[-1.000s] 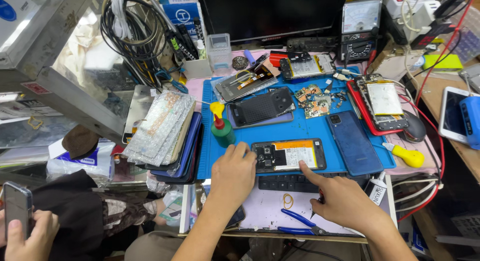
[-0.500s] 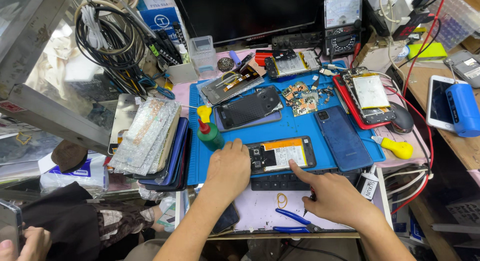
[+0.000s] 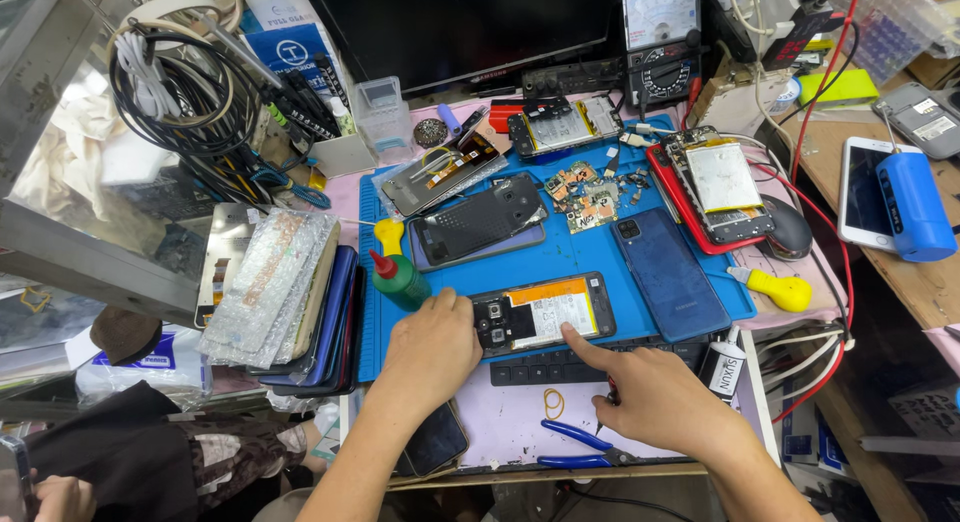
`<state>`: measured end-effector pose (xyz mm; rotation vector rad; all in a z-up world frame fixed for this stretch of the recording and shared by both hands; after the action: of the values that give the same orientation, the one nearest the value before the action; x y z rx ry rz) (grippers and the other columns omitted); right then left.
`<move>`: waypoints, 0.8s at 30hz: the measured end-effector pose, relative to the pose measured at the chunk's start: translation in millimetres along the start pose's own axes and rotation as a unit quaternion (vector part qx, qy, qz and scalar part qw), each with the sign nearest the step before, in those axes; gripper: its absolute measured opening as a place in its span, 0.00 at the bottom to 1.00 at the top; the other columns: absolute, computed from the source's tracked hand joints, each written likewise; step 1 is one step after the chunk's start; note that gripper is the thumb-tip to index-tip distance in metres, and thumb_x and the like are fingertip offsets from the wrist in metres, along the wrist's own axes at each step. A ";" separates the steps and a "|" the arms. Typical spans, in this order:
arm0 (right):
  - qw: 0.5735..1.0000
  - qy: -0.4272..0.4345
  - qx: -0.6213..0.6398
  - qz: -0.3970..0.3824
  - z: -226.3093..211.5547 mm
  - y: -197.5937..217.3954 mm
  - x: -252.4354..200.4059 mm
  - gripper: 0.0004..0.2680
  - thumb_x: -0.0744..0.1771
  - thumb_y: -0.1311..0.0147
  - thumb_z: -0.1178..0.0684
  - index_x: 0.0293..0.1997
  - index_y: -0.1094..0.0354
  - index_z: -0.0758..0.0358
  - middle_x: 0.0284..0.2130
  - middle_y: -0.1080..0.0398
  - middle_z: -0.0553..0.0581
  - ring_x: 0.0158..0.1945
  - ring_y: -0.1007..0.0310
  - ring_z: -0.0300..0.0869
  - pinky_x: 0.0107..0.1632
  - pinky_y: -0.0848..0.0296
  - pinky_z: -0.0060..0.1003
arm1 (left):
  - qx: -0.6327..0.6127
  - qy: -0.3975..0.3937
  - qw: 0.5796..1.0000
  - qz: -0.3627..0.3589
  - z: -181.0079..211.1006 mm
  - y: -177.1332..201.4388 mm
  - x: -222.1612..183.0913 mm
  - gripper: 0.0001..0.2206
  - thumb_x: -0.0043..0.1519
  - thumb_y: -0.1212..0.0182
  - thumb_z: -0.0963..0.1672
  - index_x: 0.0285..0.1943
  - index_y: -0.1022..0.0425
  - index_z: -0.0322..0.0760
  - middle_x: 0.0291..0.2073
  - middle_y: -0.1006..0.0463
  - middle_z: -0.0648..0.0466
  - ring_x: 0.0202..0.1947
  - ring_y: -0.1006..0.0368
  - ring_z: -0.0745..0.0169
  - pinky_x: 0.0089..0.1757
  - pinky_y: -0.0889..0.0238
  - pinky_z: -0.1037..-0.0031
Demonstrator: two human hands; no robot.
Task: The person uses a screwdriver to remove internal components from a mobile phone and manipulates small parts such as the battery and circuit boards by hand on a repair bench.
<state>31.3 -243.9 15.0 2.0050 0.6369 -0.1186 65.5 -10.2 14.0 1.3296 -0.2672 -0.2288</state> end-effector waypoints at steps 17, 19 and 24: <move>0.958 0.180 0.203 0.089 12.2 -25.3 -19.1 0.09 0.64 0.33 0.50 0.44 0.23 0.58 0.31 0.18 0.50 0.33 0.20 0.38 0.34 0.23 0.35 | -0.919 -0.045 0.392 -0.009 16.5 -10.2 -95.5 0.40 0.68 0.74 0.62 0.82 0.53 0.33 0.75 0.44 0.36 0.74 0.46 0.39 0.67 0.52 0.46; 0.959 0.196 0.174 0.105 11.3 -31.9 -26.0 0.07 0.64 0.32 0.48 0.38 0.22 0.57 0.30 0.19 0.48 0.32 0.21 0.36 0.35 0.25 0.35 | -0.942 -0.052 0.330 -0.020 21.8 -13.4 -97.9 0.42 0.67 0.76 0.63 0.83 0.56 0.33 0.78 0.49 0.36 0.77 0.52 0.40 0.70 0.57 0.44; 0.795 0.275 0.534 0.084 -0.3 -47.3 -27.9 0.07 0.67 0.39 0.53 0.34 0.26 0.67 0.27 0.28 0.54 0.34 0.28 0.40 0.36 0.31 0.37 | -0.949 -0.071 0.305 -0.035 33.6 -10.4 -106.2 0.42 0.68 0.76 0.64 0.83 0.56 0.35 0.80 0.53 0.40 0.80 0.58 0.43 0.73 0.64 0.44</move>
<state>-15.6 -236.7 -12.8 3.2535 0.8473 0.3067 -46.0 -10.2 4.7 -1.1763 0.0624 -0.4709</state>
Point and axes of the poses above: each hand's wrist, its own x-axis towards the middle knuckle, its own y-axis out of the back of the hand, z = x × y, the point moved 3 cm from there along x, towards the middle knuckle
